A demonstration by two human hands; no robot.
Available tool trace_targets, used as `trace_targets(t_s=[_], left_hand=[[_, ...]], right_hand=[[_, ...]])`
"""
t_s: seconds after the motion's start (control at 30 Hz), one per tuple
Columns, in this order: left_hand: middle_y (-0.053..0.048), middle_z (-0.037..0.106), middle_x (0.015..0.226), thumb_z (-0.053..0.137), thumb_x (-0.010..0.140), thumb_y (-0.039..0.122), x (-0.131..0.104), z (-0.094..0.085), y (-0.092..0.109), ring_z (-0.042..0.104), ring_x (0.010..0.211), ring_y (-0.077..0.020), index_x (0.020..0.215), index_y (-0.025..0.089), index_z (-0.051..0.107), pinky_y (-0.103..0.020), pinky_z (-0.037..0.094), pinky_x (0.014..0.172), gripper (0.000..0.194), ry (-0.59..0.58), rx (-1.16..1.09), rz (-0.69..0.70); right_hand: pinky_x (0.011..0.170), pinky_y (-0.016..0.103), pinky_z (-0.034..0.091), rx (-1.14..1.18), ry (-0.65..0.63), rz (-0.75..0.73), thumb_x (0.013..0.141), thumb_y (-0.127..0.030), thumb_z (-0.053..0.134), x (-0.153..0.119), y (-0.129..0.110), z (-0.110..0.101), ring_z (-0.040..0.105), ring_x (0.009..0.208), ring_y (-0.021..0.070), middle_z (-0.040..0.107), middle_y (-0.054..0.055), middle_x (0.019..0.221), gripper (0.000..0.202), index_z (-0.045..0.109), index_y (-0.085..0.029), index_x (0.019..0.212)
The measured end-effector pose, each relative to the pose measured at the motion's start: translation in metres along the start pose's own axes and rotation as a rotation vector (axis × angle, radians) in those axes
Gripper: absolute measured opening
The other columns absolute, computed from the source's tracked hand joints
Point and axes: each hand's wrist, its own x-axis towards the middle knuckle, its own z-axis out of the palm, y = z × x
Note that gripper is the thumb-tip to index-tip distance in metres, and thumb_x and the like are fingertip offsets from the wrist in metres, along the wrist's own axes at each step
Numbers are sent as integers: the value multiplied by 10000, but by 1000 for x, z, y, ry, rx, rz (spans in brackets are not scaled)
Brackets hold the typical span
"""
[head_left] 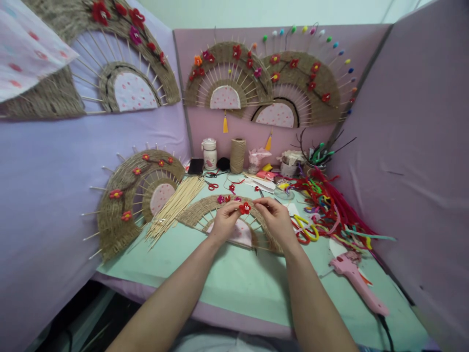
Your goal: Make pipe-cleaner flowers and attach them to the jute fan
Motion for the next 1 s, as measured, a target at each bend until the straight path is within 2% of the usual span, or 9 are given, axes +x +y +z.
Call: trace_targets(t_s=[0.17,0.4,0.67,0.77,0.9,0.97,1.0], left_hand=[[-67,632,853,570,780,234,-1,1,1,567,836,-168,810,163,689,-305,436,786,142,-21,12,30],[-63,625,826,573,770,212,-1,2,2,565,817,-168,784,166,686,-305,442,766,123,9,40,60],[-57,626,809,557,770,211,-2,3,0,570,794,-166,764,176,685,-299,451,730,133,26,88,88],[-53,620,797,552,769,190,-3,2,-2,567,778,-159,762,178,688,-295,449,727,137,23,106,116],[-48,618,790,545,766,178,-4,1,-5,564,777,-159,751,186,685,-304,448,736,141,31,120,149],[-46,615,789,542,767,182,-3,1,-7,563,778,-159,741,185,679,-304,448,737,140,49,117,143],[-45,613,789,542,768,187,-3,2,-8,563,779,-158,736,183,675,-302,447,737,137,65,112,135]], right_hand=[[722,297,469,123,-104,85,772,-372,584,-1,6,3,613,783,174,685,54,879,245,670,-181,900],[696,296,466,143,-92,152,738,-394,604,-2,7,4,597,747,179,683,66,823,265,675,-160,840],[500,222,349,95,-71,183,721,-423,602,-2,10,4,455,550,109,574,1,616,272,635,-153,708],[466,211,296,215,-123,304,700,-415,623,-2,9,5,386,501,83,499,-34,558,259,593,-160,663],[425,204,225,518,-252,523,659,-385,656,-1,9,8,293,449,58,420,-56,511,270,521,-165,580],[418,208,214,562,-283,552,659,-386,654,0,10,10,279,440,57,417,-57,504,283,501,-170,560],[421,210,225,537,-260,534,668,-394,645,0,10,12,293,443,60,433,-52,512,278,512,-170,572]])
